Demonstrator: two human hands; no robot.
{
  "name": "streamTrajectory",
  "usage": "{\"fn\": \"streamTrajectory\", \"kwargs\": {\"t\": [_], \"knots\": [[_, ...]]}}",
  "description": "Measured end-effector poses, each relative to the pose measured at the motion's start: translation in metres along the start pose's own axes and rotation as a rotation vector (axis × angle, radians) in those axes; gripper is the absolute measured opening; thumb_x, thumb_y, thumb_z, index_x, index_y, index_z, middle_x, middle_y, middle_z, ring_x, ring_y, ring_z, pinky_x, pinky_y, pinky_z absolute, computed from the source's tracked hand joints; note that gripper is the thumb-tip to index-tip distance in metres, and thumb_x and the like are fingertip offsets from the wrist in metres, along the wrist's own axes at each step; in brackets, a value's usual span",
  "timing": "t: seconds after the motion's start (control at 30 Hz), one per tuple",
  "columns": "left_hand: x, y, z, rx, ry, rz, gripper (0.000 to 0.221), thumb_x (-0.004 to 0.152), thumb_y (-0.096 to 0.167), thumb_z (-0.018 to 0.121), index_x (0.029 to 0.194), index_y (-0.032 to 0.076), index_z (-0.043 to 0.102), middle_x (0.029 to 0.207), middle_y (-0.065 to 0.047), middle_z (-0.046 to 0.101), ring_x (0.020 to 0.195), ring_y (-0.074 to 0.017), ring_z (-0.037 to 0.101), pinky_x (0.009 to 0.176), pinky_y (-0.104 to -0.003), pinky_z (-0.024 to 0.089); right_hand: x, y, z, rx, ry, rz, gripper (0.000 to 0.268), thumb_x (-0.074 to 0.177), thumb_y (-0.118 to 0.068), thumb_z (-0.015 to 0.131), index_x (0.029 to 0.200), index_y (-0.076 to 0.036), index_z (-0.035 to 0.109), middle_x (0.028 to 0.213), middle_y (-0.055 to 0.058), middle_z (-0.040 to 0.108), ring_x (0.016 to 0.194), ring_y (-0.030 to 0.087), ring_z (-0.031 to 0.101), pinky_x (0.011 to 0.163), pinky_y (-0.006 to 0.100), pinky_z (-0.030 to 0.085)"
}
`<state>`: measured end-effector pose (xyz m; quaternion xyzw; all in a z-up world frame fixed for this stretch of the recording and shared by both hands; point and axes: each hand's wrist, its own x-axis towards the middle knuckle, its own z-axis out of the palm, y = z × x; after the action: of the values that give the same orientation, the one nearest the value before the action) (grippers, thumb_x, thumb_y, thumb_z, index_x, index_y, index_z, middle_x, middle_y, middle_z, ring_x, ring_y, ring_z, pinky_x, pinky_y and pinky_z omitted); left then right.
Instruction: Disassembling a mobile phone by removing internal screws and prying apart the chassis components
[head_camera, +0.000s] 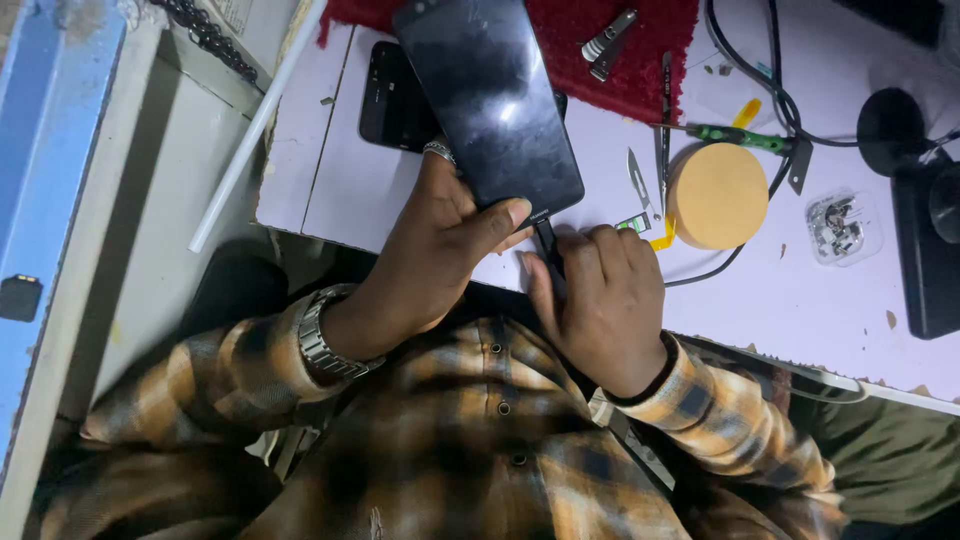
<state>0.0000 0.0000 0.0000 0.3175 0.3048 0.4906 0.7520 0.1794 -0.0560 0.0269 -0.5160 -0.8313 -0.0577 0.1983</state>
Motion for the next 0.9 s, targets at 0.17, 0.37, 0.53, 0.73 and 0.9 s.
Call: {"fn": "streamTrajectory", "kwargs": {"t": [0.17,0.37,0.53,0.73,0.9], "knots": [[-0.001,0.006,0.002,0.03,0.01,-0.03,0.052,0.098,0.008,0.07,0.141,0.014,0.041,0.139,-0.008,0.059,0.122,-0.0172,0.064,0.107,-0.049,0.062,0.0,0.0,0.0,0.011,0.0,0.012,0.029,0.109,-0.027,0.069,0.109,0.002,0.062,0.094,0.02,0.059,0.078,0.041,0.052,0.069,0.052,0.04],[-0.002,0.012,0.004,0.073,0.002,-0.034,0.052,0.098,0.009,0.07,0.142,0.012,0.04,0.135,-0.009,0.058,0.121,-0.0166,0.064,0.107,-0.051,0.064,-0.001,0.0,0.0,0.0,-0.001,0.01,0.029,0.109,-0.027,0.07,0.109,0.001,0.062,0.094,0.02,0.059,0.078,0.041,0.052,0.069,0.052,0.04],[-0.002,0.014,0.004,0.104,-0.025,-0.024,0.061,0.099,0.013,0.069,0.149,0.013,0.034,0.154,-0.012,0.05,0.139,-0.0264,0.059,0.111,-0.057,0.062,-0.001,0.0,0.001,0.002,0.011,0.008,0.025,0.11,-0.022,0.069,0.109,0.001,0.061,0.091,0.02,0.056,0.076,0.04,0.051,0.067,0.052,0.039],[-0.001,0.01,0.005,0.064,0.03,-0.031,0.048,0.097,0.007,0.069,0.138,0.008,0.042,0.125,-0.011,0.06,0.108,-0.0141,0.063,0.094,-0.04,0.066,-0.003,0.001,0.002,0.003,0.013,0.006,0.028,0.11,-0.026,0.068,0.111,0.002,0.063,0.093,0.02,0.059,0.077,0.041,0.053,0.068,0.052,0.04],[-0.003,0.013,0.003,0.253,0.076,-0.061,0.041,0.097,0.016,0.071,0.128,0.011,0.045,0.09,0.001,0.041,0.079,-0.005,0.05,0.093,-0.037,0.069,-0.002,0.001,0.002,0.004,0.023,0.004,0.028,0.109,-0.025,0.069,0.111,0.002,0.064,0.092,0.02,0.059,0.077,0.04,0.053,0.069,0.051,0.041]]}}
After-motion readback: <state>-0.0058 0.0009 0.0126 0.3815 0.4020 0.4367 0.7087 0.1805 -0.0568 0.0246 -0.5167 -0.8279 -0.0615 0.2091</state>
